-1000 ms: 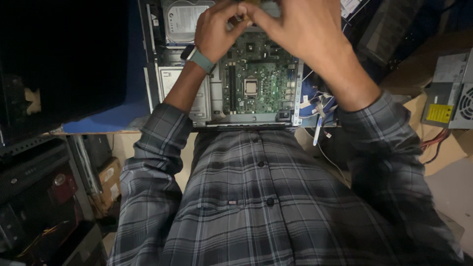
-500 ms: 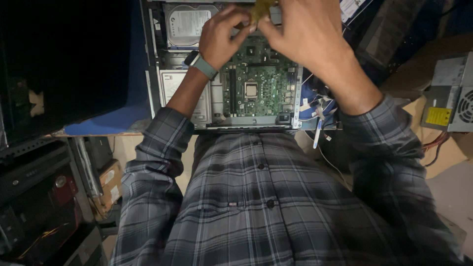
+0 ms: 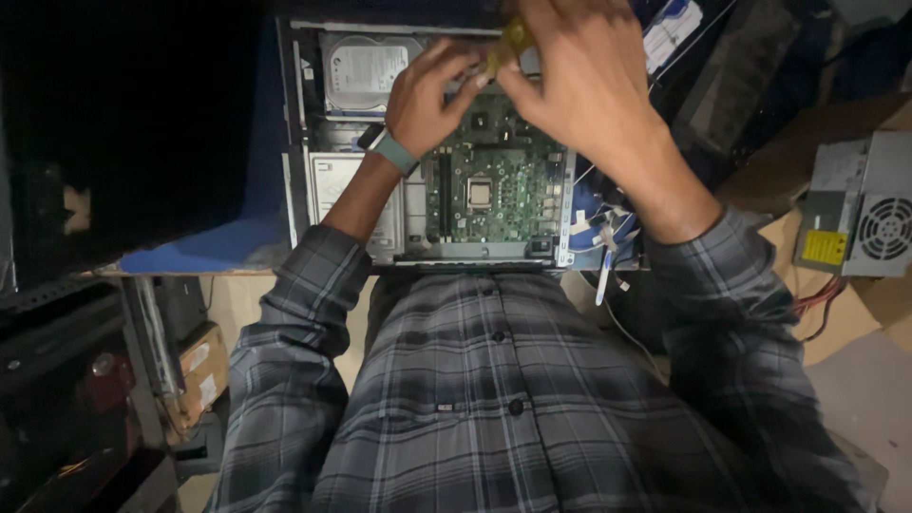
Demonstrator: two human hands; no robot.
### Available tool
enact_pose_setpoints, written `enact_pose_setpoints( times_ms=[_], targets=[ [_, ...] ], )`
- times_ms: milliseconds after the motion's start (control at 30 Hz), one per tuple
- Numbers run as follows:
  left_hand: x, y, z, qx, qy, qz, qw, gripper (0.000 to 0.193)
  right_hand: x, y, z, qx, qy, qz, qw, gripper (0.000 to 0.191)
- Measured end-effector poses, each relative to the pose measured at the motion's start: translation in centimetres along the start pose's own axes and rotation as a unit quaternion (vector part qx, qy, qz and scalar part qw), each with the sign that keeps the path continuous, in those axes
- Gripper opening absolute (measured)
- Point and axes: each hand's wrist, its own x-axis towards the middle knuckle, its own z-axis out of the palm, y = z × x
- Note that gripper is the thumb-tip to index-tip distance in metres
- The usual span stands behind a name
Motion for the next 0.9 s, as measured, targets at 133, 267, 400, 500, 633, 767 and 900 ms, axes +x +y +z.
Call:
enact_pose_setpoints(
  times_ms=[133, 267, 400, 500, 633, 767, 900],
  targets=[
    [-0.15, -0.1, -0.13, 0.009, 0.005, 0.015, 1.0, 0.011, 0.31, -0.22, -0.18, -0.013, -0.006, 0.001, 1.0, 0.031],
    [-0.2, -0.17, -0.14, 0.009, -0.003, -0.003, 1.0, 0.011, 0.65, -0.6, -0.34, 0.002, -0.009, 0.012, 1.0, 0.036],
    [-0.12, -0.09, 0.04, 0.032, -0.021, -0.034, 0.999, 0.016, 0.79, -0.91, -0.18, 0.021, -0.022, 0.034, 0.999, 0.033],
    [-0.1, -0.01, 0.23, 0.028, -0.013, -0.028, 0.999, 0.014, 0.81, -0.81, -0.32, 0.018, -0.03, 0.051, 0.998, 0.025],
    [-0.25, -0.1, 0.27, 0.015, 0.006, 0.0, 1.0, 0.017, 0.77, -0.77, -0.67, -0.014, -0.032, 0.029, 0.999, 0.025],
    [0.01, -0.5, 0.34, 0.025, -0.01, -0.007, 1.0, 0.01, 0.71, -0.58, -0.87, -0.014, -0.01, -0.001, 1.0, 0.031],
    [0.05, -0.63, 0.23, 0.028, -0.013, 0.001, 1.0, 0.015, 0.64, -0.38, -0.46, -0.02, -0.004, -0.012, 1.0, 0.034]
  ],
)
